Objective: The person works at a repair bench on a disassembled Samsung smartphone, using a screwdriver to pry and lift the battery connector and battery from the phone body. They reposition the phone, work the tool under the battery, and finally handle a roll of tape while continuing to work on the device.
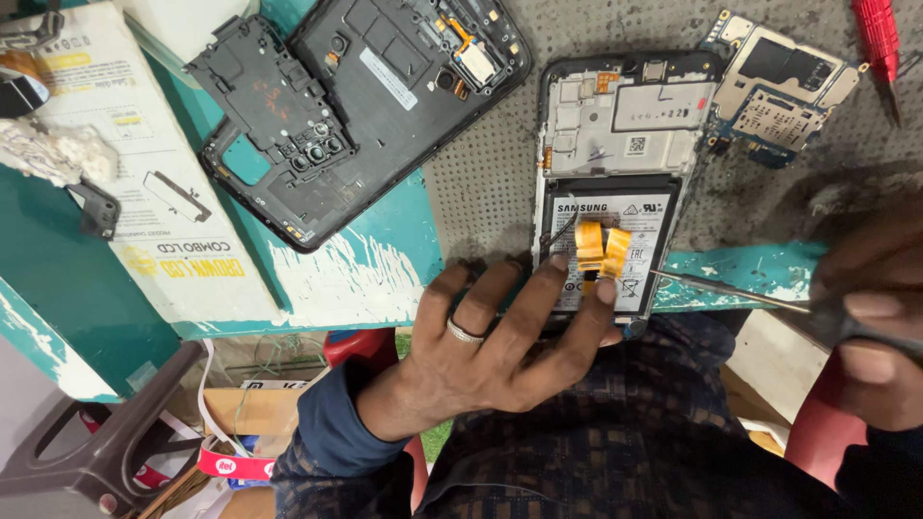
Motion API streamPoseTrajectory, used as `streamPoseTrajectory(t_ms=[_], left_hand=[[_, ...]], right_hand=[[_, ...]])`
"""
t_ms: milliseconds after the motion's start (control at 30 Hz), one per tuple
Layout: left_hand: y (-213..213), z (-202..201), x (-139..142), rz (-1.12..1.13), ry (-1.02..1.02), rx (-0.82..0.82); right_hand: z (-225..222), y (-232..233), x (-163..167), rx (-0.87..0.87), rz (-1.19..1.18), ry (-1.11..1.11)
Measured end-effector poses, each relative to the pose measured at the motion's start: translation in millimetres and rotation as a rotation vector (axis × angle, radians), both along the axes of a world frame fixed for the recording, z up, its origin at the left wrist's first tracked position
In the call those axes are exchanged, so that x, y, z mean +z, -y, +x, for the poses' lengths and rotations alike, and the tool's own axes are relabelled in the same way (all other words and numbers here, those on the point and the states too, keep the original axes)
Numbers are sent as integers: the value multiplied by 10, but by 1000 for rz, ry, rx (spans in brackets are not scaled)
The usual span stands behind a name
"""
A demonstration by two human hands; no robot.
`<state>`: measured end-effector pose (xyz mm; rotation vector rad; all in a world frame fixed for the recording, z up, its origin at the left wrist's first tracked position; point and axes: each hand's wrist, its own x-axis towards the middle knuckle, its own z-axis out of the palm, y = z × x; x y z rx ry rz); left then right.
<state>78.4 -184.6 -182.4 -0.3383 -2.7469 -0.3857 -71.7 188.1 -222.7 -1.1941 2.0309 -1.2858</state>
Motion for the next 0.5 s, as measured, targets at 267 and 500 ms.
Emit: streamPoseTrajectory(t_ms=[267, 500], left_hand=[[10, -17, 40, -33, 17, -8], [17, -10, 63, -45, 72, -19]], right_hand=[[318, -1289, -643, -398, 365, 836], [440, -1122, -617, -344, 367, 562]])
